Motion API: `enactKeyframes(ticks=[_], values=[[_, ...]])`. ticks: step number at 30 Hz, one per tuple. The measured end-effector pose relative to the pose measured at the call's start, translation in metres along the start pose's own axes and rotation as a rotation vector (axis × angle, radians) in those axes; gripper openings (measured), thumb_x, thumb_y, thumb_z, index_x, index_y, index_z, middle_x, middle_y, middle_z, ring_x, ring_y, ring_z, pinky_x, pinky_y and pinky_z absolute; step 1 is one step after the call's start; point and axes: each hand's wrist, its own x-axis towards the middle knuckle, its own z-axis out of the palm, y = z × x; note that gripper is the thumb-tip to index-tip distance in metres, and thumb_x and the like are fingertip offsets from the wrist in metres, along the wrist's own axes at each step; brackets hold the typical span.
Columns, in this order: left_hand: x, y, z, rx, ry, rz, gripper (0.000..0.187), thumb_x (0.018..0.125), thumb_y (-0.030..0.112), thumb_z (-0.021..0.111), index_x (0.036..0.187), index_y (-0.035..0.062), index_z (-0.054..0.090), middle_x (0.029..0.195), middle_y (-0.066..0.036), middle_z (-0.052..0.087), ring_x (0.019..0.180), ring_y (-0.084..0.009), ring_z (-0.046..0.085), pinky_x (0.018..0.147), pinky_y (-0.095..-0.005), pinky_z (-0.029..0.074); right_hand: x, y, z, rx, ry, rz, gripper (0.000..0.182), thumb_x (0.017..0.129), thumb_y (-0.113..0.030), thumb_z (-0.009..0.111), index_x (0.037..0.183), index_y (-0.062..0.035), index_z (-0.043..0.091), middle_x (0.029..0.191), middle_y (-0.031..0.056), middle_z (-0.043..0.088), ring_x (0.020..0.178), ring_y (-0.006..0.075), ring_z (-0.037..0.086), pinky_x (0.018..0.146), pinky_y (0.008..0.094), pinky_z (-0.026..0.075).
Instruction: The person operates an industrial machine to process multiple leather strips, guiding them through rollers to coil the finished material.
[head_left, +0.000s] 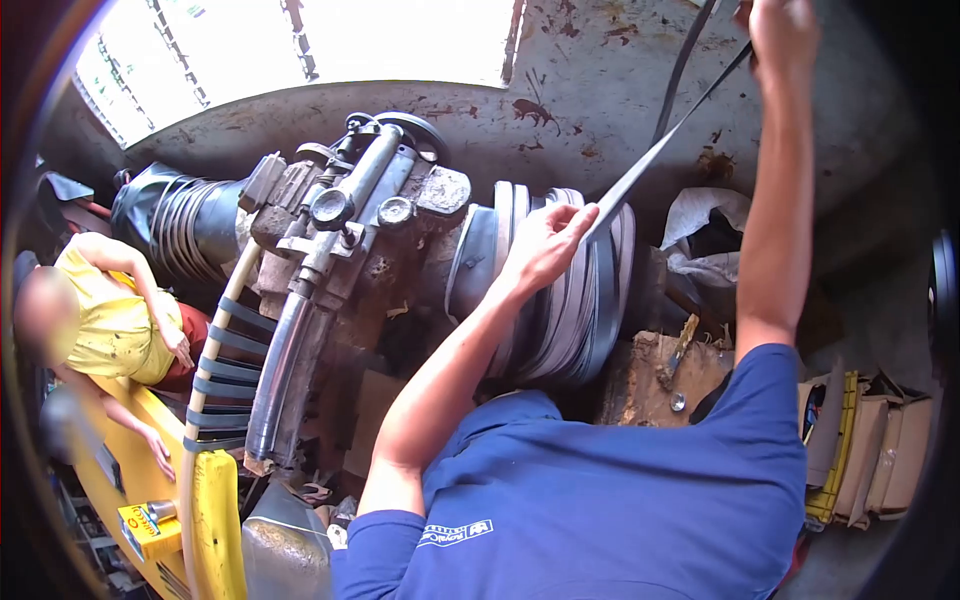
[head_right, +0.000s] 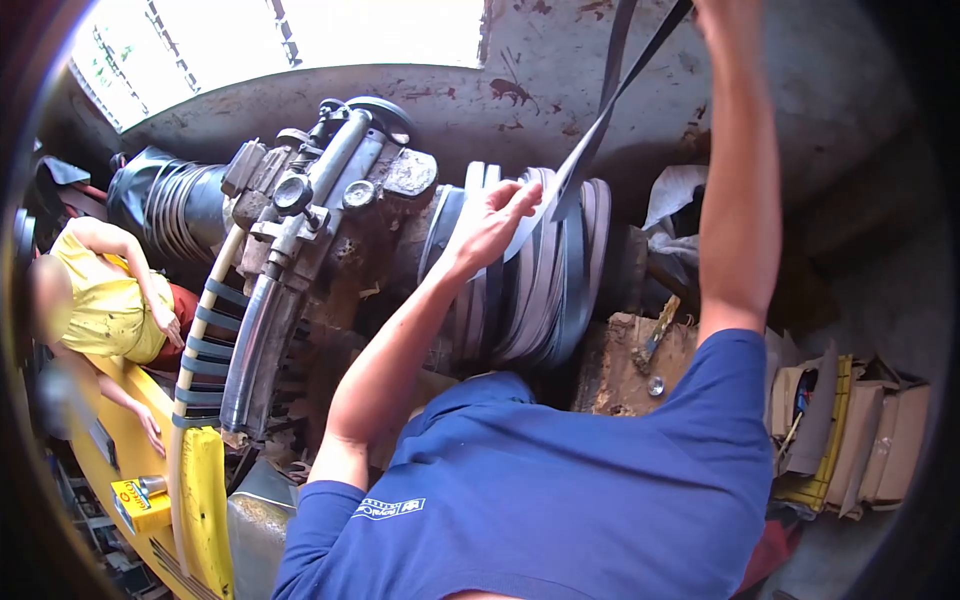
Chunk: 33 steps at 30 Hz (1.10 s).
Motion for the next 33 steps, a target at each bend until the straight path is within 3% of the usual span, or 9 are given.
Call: enactKeyframes(ticks=[4,11,17,21,25,27,30,31,33], values=[[-0.004,0.011,-0.017,-0.211,0.062,0.152,0.043,0.099,0.039,0.054,0.107,-0.0012,0.066,0.098,-0.008,0.068,0.092,-0.0142,0.063,0.087,-0.0293,0.049,0.027,0.031,-0.061,-0.225,-0.009,0.063,0.016,0.088,-0.003,0.056,0.104,-0.0016,0.056,0.077,0.0043,0.059,0.055,0.0096,0.053,0.05,0.0256,0.043],[-0.078,0.143,-0.056,-0.717,0.045,0.641,0.035,0.102,0.027,0.049,0.102,-0.0048,0.063,0.088,-0.014,0.068,0.076,-0.0196,0.068,0.073,-0.0318,0.056,-0.001,0.116,-0.144,-0.658,-0.28,0.224,0.017,0.086,-0.003,0.058,0.103,-0.0003,0.057,0.08,0.0066,0.059,0.061,0.0113,0.056,0.053,0.0265,0.045],[-0.163,0.184,-0.073,-0.691,0.032,0.907,0.036,0.1,0.03,0.054,0.091,-0.005,0.059,0.078,-0.008,0.066,0.073,-0.0129,0.065,0.067,-0.0277,0.053,-0.068,0.073,-0.03,-0.465,-0.534,0.075,0.018,0.085,-0.003,0.06,0.102,0.0009,0.058,0.082,0.0087,0.06,0.065,0.0127,0.058,0.056,0.0273,0.046],[-0.22,0.19,-0.083,-0.619,0.263,1.118,0.034,0.1,0.028,0.052,0.088,-0.0032,0.059,0.075,-0.009,0.065,0.069,-0.0125,0.064,0.064,-0.0268,0.052,-0.129,-0.012,0.06,-0.184,-0.688,-0.038,0.019,0.084,-0.003,0.061,0.102,0.0017,0.058,0.084,0.01,0.06,0.068,0.0137,0.06,0.058,0.0278,0.048],[-0.288,0.191,-0.098,-0.347,0.473,1.053,0.039,0.1,0.033,0.05,0.093,-0.0044,0.059,0.077,-0.008,0.065,0.072,-0.0163,0.064,0.068,-0.0312,0.052,-0.195,-0.106,0.119,0.091,-0.853,-0.114,0.02,0.083,-0.003,0.062,0.102,0.0024,0.059,0.085,0.0113,0.061,0.071,0.0147,0.061,0.06,0.0284,0.049],[-0.324,0.182,-0.106,-0.234,0.454,0.849,0.049,0.101,0.039,0.046,0.116,-0.0071,0.056,0.095,-0.014,0.065,0.091,-0.022,0.063,0.083,-0.0354,0.05,-0.226,-0.148,0.136,0.221,-0.935,-0.132,0.02,0.083,-0.003,0.062,0.102,0.0028,0.059,0.086,0.012,0.061,0.073,0.0152,0.062,0.061,0.0286,0.049],[-0.348,0.154,-0.1,-0.279,0.494,0.781,0.072,0.099,0.051,0.044,0.141,-0.007,0.035,0.136,-0.021,0.049,0.127,-0.0249,0.047,0.106,-0.0375,0.035,-0.27,-0.199,0.151,0.42,-1.079,-0.091,0.021,0.082,-0.003,0.063,0.101,0.0034,0.059,0.087,0.013,0.061,0.075,0.0159,0.063,0.063,0.029,0.05],[-0.361,0.145,-0.102,-0.33,0.396,0.657,0.079,0.099,0.053,0.041,0.147,-0.0061,0.023,0.152,-0.019,0.031,0.14,-0.0271,0.031,0.115,-0.0391,0.022,-0.284,-0.214,0.153,0.49,-1.139,-0.061,0.021,0.082,-0.003,0.064,0.101,0.0036,0.059,0.088,0.0134,0.061,0.076,0.0161,0.063,0.063,0.0291,0.05],[-0.373,0.119,-0.093,-0.434,0.485,0.621,0.076,0.099,0.053,0.04,0.147,-0.005,0.025,0.151,-0.018,0.032,0.139,-0.0256,0.033,0.114,-0.039,0.024,-0.318,-0.239,0.152,0.635,-1.292,0.059,0.021,0.081,-0.003,0.064,0.101,0.004,0.06,0.088,0.014,0.061,0.077,0.0166,0.064,0.064,0.0294,0.051]])
